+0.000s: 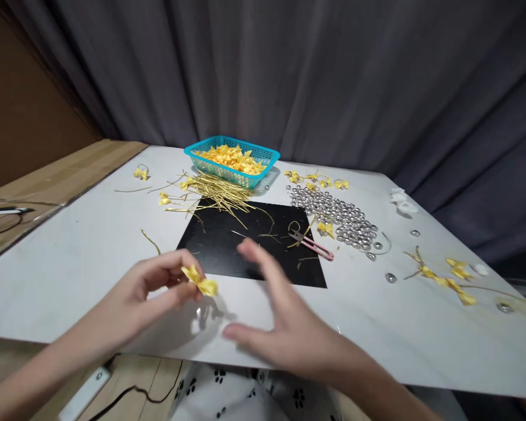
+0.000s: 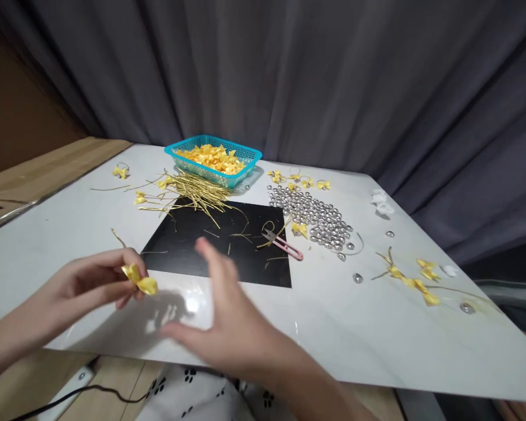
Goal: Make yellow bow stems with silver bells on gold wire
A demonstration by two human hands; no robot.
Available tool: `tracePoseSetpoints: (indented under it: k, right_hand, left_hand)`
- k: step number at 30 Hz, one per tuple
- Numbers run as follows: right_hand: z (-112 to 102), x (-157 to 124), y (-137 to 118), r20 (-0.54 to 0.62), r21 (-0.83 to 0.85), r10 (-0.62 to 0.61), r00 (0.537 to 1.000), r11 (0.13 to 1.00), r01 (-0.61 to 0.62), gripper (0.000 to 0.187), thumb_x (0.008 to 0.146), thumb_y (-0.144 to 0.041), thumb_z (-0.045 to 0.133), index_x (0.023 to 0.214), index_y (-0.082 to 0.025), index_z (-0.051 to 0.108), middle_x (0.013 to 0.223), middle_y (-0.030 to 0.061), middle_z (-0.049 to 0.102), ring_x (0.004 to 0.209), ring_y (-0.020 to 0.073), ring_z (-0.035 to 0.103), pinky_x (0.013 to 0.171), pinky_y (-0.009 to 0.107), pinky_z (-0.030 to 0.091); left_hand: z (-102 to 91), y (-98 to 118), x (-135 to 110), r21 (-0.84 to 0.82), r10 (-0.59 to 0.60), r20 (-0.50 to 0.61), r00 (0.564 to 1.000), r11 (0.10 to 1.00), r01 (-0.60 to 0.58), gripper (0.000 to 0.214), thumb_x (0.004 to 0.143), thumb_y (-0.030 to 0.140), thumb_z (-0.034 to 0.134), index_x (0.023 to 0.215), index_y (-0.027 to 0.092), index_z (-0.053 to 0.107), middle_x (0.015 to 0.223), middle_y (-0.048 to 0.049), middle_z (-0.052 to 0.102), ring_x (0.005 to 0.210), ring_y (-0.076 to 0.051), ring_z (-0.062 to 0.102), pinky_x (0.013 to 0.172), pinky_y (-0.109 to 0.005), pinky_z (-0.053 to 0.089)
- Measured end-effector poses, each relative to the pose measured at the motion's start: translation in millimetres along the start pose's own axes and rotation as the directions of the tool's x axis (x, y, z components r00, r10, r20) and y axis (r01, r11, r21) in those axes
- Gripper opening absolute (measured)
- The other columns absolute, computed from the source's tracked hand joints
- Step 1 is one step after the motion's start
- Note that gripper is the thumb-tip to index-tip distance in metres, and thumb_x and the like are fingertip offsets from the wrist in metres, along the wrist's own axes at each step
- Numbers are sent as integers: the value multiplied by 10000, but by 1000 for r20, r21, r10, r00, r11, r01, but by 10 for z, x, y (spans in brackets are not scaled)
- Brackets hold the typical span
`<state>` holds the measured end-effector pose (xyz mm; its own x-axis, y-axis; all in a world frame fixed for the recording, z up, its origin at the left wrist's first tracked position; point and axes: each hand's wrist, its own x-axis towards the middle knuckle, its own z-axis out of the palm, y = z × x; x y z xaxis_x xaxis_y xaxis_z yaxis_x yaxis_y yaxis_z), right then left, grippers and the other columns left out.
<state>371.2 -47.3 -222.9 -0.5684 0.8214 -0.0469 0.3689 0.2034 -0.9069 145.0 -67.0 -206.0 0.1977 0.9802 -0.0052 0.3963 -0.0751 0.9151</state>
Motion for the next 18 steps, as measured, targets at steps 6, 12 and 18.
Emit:
tracePoseSetpoints:
  k: [6,12,18]
  right_hand:
    - [165,86,-70,250,543,19,968,825,-156,246,867,-379,554,853,-142,617,692,-7,512,560,71,393,511,209,302]
    - [-341,-159,204,-139,314,192,971,939,-141,296,887,-392,503,696,-172,559,513,-53,353,453,80,273,440,222,198]
    - [-775,-215,579,-429,-345,123,895,893,-288,291,858,-362,440,728,-162,606,582,27,541,495,135,413,499,263,296]
  left_hand:
    - [133,63,-59,204,135,-99,986,972,-113,137,818,341,563,759,240,633,672,-4,632,622,-163,566,528,-224,420]
    - [-82,-277,-33,180,-18,-173,985,982,49,160,783,397,602,734,245,616,697,0,626,597,-143,541,521,-213,387]
    - [92,-411,52,9,-187,-41,981,982,188,160,797,359,571,748,206,571,631,9,550,565,-122,460,520,-219,332]
